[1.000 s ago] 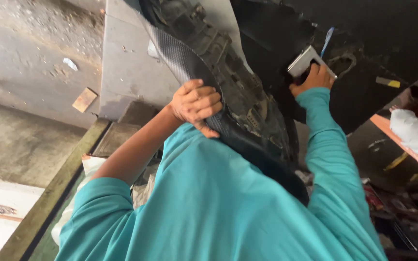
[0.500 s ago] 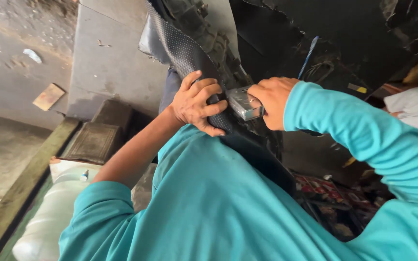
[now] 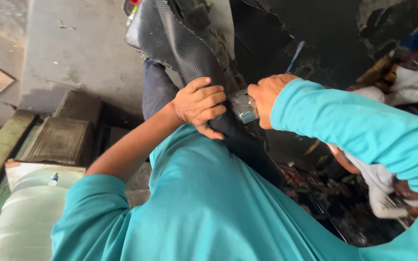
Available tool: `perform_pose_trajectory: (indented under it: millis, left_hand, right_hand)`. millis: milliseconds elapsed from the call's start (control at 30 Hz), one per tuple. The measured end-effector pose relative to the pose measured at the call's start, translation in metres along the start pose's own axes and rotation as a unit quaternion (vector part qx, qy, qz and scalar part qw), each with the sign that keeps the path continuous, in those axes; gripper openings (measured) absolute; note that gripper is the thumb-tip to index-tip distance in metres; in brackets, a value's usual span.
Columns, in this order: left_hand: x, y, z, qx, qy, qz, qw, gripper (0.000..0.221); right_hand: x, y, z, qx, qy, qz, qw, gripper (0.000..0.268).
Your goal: The recorder is applying new leather or vinyl upholstery to a motorcycle seat frame using a heavy-duty manual stapler and a knife.
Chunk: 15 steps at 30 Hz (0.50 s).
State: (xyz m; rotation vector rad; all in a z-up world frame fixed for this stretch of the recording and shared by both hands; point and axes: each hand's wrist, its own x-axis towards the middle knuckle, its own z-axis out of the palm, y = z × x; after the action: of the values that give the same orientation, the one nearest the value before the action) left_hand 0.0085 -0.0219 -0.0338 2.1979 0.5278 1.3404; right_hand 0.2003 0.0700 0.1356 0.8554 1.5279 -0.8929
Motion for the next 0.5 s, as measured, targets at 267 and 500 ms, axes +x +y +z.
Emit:
perform_pose_trajectory:
  millis: [267,500]
  left_hand:
    - [-0.015,-0.003,0.009,0.001,0.054,-0.024,0.998,0.076]
    - [-0.004,-0.013,-0.021,-0.011,-0.015,0.007,1.000,0.083]
  right_hand:
    - [0.007,-0.007,-0.018,-0.018,-0.025,0.009,0.999,0.035]
    - [-0.009,-0.005,0.010,-0.008,0.071,-0.003,0.997,0.030]
